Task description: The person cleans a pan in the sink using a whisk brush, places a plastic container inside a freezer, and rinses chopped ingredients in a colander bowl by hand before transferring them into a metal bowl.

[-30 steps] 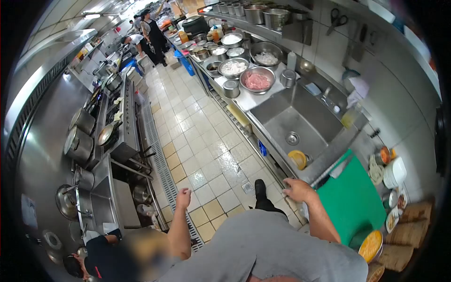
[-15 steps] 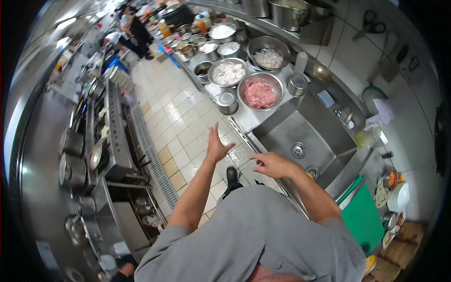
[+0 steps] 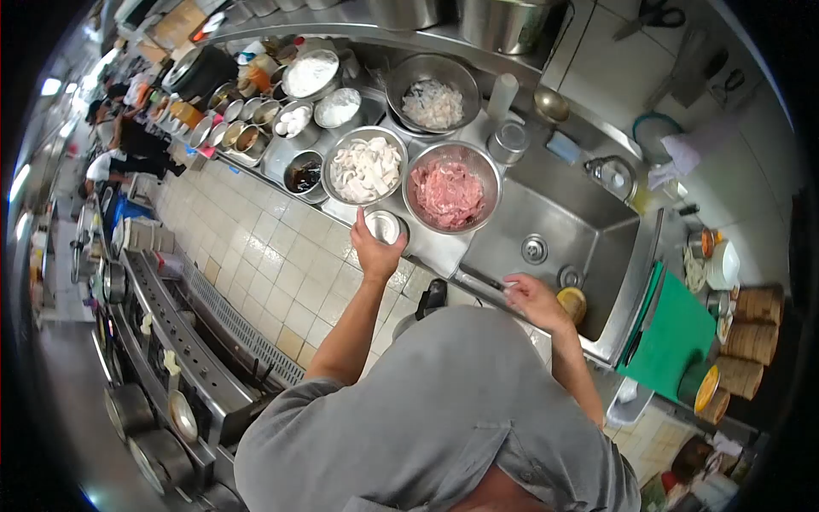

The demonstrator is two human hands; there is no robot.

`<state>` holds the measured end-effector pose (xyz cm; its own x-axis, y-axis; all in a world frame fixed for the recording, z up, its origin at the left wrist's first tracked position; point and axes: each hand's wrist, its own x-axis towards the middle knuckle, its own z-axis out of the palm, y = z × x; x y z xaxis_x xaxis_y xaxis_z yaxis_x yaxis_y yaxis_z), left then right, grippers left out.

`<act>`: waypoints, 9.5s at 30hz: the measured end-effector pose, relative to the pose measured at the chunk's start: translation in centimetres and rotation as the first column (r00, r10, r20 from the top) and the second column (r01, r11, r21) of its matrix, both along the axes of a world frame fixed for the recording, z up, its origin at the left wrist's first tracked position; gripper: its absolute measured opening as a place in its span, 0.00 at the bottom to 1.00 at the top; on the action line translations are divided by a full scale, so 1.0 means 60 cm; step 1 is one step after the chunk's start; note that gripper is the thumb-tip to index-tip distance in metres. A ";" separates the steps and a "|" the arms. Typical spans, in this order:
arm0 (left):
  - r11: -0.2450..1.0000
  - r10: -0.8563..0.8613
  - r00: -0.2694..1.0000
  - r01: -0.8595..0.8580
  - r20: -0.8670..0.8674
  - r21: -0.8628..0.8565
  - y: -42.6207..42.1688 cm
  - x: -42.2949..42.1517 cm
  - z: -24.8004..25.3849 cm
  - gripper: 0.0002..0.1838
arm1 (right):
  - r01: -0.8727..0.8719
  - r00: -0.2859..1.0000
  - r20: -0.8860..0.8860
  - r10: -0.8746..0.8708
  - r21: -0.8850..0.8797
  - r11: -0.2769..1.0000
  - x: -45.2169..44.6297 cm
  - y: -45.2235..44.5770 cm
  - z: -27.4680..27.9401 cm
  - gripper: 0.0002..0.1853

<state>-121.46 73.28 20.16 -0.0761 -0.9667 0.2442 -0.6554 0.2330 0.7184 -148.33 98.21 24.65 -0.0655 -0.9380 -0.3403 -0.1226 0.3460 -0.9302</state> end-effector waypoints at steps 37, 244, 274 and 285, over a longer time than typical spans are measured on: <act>0.664 0.017 0.531 0.627 -0.847 0.407 -0.485 -0.264 0.064 0.10 | 0.991 0.125 -0.149 -0.981 -0.021 0.130 0.052 0.290 -0.065 0.10; 0.633 0.316 0.415 0.578 -0.853 0.515 0.505 -0.330 0.092 0.27 | -0.248 0.446 -0.869 -0.214 -0.349 0.904 -0.183 0.109 0.070 0.18; 0.432 0.219 0.373 0.792 -0.902 0.433 0.527 -0.382 0.132 0.47 | -0.191 0.555 -0.832 -0.011 -0.140 0.972 -0.224 0.217 0.068 0.27; 0.462 0.187 0.374 0.783 -0.908 0.417 0.545 -0.404 0.147 0.51 | -0.034 0.626 -0.768 -0.137 -0.203 0.979 -0.250 0.221 0.049 0.22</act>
<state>-145.71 105.98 28.97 -0.6637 -0.6723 -0.3279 0.2943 -0.6377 0.7118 -163.34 111.44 27.58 -0.2746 -0.9610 0.0334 -0.8131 0.2136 -0.5415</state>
